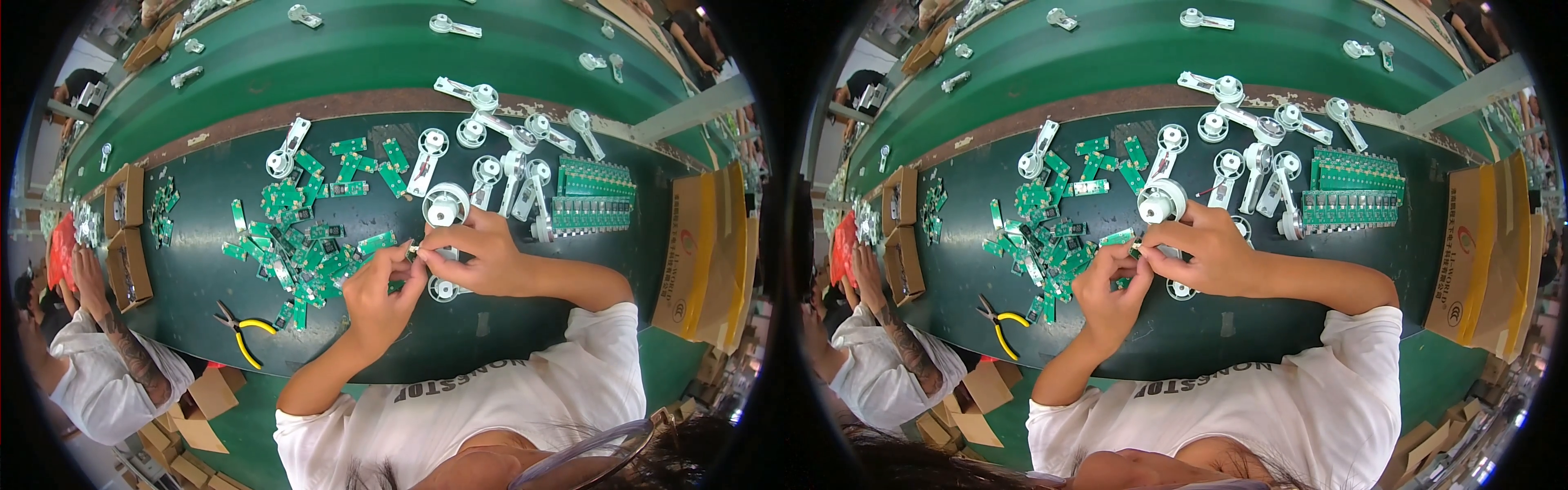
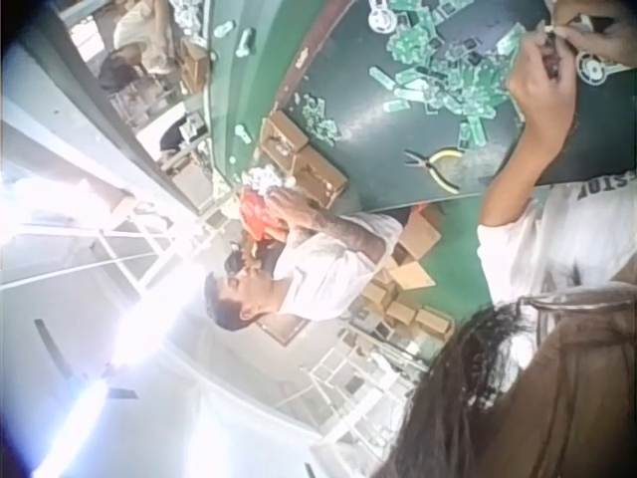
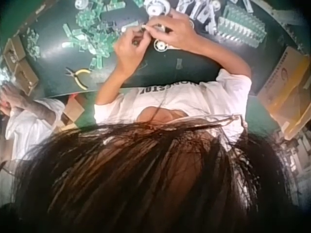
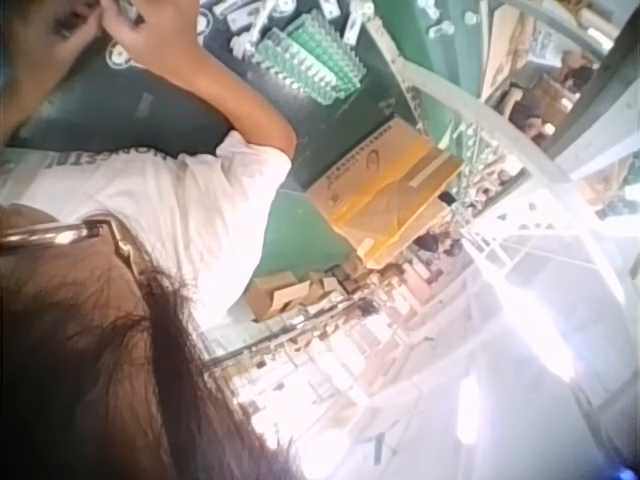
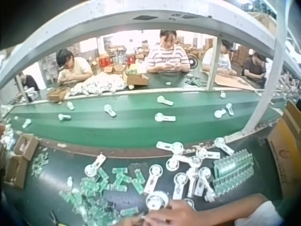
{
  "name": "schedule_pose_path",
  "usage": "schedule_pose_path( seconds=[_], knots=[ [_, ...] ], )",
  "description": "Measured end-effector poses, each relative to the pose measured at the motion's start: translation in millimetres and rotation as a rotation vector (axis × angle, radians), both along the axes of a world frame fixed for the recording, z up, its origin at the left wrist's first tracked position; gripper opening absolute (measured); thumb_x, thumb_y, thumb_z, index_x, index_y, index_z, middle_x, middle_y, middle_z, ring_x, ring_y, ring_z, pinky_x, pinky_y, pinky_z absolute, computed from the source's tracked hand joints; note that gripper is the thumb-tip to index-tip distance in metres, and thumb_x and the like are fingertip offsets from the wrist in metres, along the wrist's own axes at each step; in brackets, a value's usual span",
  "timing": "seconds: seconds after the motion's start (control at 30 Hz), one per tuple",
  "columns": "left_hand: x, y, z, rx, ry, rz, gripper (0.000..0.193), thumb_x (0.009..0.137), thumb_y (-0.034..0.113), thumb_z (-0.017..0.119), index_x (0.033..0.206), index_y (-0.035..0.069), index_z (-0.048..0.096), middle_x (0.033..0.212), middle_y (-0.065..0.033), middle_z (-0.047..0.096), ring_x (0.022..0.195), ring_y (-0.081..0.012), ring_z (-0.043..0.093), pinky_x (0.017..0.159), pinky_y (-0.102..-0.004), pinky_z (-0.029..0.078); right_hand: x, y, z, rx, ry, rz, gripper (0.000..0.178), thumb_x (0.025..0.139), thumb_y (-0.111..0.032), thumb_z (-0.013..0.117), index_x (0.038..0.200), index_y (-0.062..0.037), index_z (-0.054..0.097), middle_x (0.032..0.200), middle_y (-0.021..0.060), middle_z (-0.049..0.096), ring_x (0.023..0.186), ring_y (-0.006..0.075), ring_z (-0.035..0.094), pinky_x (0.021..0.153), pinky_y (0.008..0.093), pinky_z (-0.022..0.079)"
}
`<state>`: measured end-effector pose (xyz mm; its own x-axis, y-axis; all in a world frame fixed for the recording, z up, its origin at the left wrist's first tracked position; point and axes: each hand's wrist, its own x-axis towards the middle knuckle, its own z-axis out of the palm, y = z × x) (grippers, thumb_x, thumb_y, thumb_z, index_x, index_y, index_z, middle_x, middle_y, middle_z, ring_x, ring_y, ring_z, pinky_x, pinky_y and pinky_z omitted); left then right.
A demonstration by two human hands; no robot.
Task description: The person assembles electronic modules by inserting PCB boards into plastic housings on an assembly line.
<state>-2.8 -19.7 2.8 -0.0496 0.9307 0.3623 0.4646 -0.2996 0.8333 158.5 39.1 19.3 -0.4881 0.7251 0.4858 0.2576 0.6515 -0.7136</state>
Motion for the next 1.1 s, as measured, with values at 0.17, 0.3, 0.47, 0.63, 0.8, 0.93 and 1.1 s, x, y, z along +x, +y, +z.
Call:
schedule_pose_path(
  seconds=[0.17,0.3,0.47,0.63,0.8,0.93,1.1],
  knots=[
    [0.7,0.7,1.6,0.068,0.104,0.029,0.026,0.072,-0.004,0.071,0.096,-0.001,0.061,0.072,-0.0093,0.066,0.062,-0.0176,0.067,0.053,-0.0254,0.053,0.8,0.8,0.5,-0.031,-0.012,0.017,0.012,0.073,-0.01,0.071,0.083,-0.0095,0.065,0.073,0.0067,0.058,0.059,0.0201,0.055,0.046,0.0299,0.042],
    [-0.2,1.0,-2.0,0.091,0.125,0.024,0.028,0.071,-0.004,0.072,0.096,-0.001,0.061,0.071,-0.0092,0.065,0.061,-0.018,0.066,0.053,-0.0261,0.052,0.7,1.4,6.4,-0.07,-0.043,0.034,0.01,0.074,-0.011,0.069,0.083,-0.0093,0.064,0.073,0.0076,0.057,0.06,0.0215,0.055,0.048,0.0313,0.042],
    [0.7,-0.7,-7.1,0.151,0.243,0.021,0.028,0.071,-0.004,0.071,0.097,0.0,0.059,0.069,-0.0094,0.063,0.059,-0.0202,0.064,0.05,-0.0284,0.049,1.0,3.0,6.0,-0.102,-0.047,0.066,0.008,0.076,-0.01,0.068,0.082,-0.008,0.063,0.075,0.0086,0.057,0.061,0.023,0.054,0.051,0.0331,0.042],
    [4.0,-3.1,-3.9,0.074,0.156,0.025,0.024,0.074,-0.003,0.069,0.096,-0.001,0.059,0.069,-0.0093,0.062,0.059,-0.0207,0.063,0.051,-0.0296,0.048,1.2,-0.6,0.3,-0.181,-0.024,0.052,0.012,0.075,-0.006,0.072,0.087,-0.0066,0.067,0.083,0.0074,0.063,0.066,0.0185,0.058,0.054,0.0287,0.045],
    [5.3,-6.0,-7.0,0.041,0.18,0.047,0.021,0.076,-0.002,0.068,0.095,-0.003,0.058,0.07,-0.0101,0.062,0.059,-0.0214,0.064,0.053,-0.0302,0.049,-2.7,0.3,-6.0,-0.214,0.061,0.077,0.011,0.077,-0.006,0.069,0.088,-0.0054,0.066,0.084,0.0097,0.06,0.066,0.0198,0.057,0.054,0.0303,0.044],
    [6.5,-4.3,-7.4,0.045,0.204,0.087,0.015,0.081,-0.001,0.065,0.093,-0.002,0.058,0.07,-0.0106,0.063,0.059,-0.0185,0.063,0.055,-0.0277,0.049,-4.1,4.5,-12.2,-0.198,0.084,0.087,0.009,0.077,-0.006,0.068,0.086,-0.0049,0.066,0.083,0.0105,0.059,0.067,0.0211,0.056,0.057,0.0323,0.043],
    [5.5,-3.2,-9.3,0.149,0.321,0.102,0.016,0.08,-0.002,0.064,0.095,-0.002,0.058,0.073,-0.0112,0.063,0.06,-0.0222,0.062,0.054,-0.03,0.047,-5.5,4.4,-10.7,-0.243,0.102,0.116,0.006,0.08,-0.009,0.063,0.083,-0.0048,0.059,0.079,0.013,0.056,0.071,0.0285,0.055,0.061,0.0374,0.043]
  ],
)
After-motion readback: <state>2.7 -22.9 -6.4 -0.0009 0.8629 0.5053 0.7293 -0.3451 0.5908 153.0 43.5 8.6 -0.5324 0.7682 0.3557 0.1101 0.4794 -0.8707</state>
